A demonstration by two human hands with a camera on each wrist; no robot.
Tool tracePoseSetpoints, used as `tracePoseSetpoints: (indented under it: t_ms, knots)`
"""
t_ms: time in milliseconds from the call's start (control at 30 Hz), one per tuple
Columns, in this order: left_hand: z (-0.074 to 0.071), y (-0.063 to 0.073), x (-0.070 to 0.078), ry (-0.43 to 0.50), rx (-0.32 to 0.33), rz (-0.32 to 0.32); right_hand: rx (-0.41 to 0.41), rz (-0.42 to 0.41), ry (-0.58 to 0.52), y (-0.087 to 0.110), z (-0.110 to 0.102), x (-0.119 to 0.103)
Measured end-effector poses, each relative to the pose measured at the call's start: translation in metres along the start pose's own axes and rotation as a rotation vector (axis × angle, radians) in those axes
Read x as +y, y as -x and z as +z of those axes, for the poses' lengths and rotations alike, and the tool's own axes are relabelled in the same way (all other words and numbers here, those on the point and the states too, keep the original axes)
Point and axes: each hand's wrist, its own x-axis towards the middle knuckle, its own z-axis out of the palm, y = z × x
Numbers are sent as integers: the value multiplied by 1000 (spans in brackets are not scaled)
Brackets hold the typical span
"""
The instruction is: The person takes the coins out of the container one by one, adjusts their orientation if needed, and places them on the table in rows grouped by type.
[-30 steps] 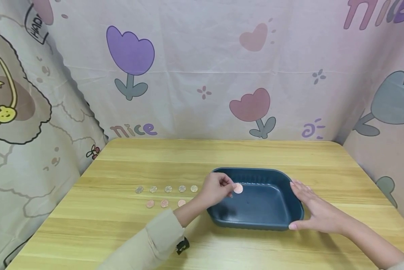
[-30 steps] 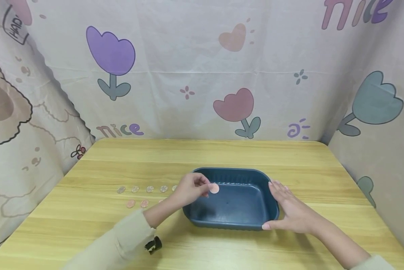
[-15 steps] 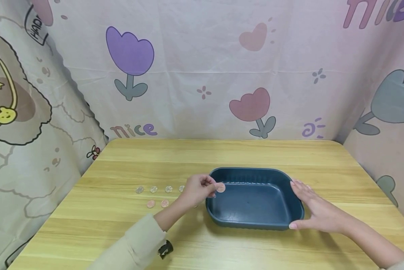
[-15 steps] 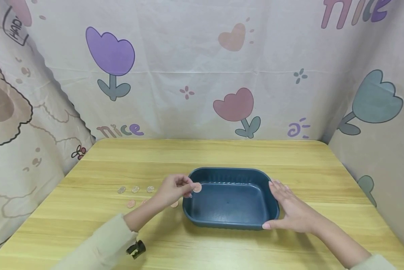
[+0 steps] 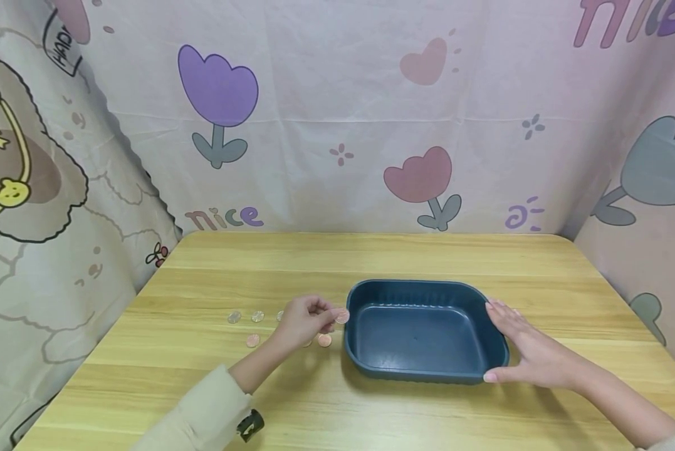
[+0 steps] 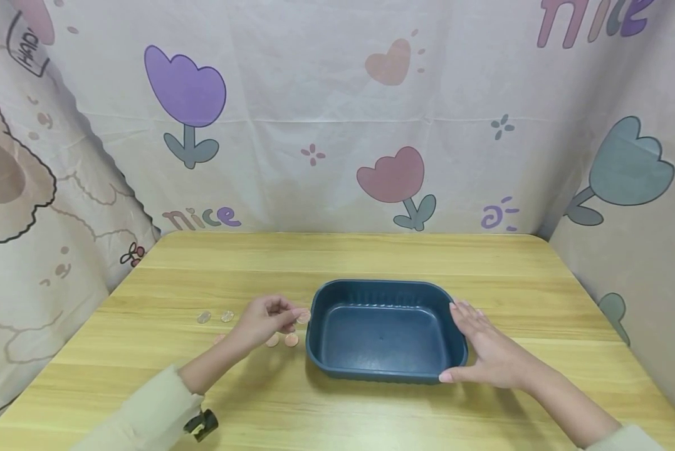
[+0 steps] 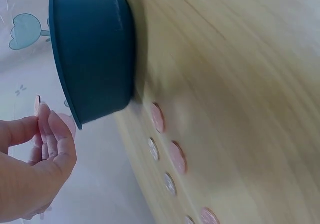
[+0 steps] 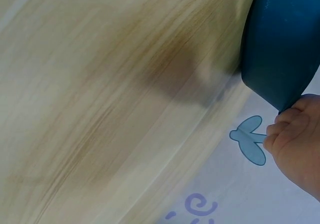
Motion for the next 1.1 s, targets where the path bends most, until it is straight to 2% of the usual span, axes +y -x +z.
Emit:
tracePoseSetpoints:
  t_ms: [233, 400, 633, 833, 1000, 1100]
  knots:
    - [-16, 6, -7, -26, 41, -30, 5, -10, 10, 0, 0, -1]
    - [-29, 11, -14, -45, 45, -18, 6, -13, 12, -1, -1, -1]
    - [-49, 16, -29, -65, 69, -65, 3, -10, 3, 0, -1, -1]
    - [-66, 19, -41, -56, 58, -63, 10, -18, 12, 0, -1, -1]
    - [-79, 24, -48, -102, 91, -93, 14, -27, 13, -1, -1, -1]
    - [-88, 28, -52, -142, 104, -89, 7, -18, 7, -1, -1, -1]
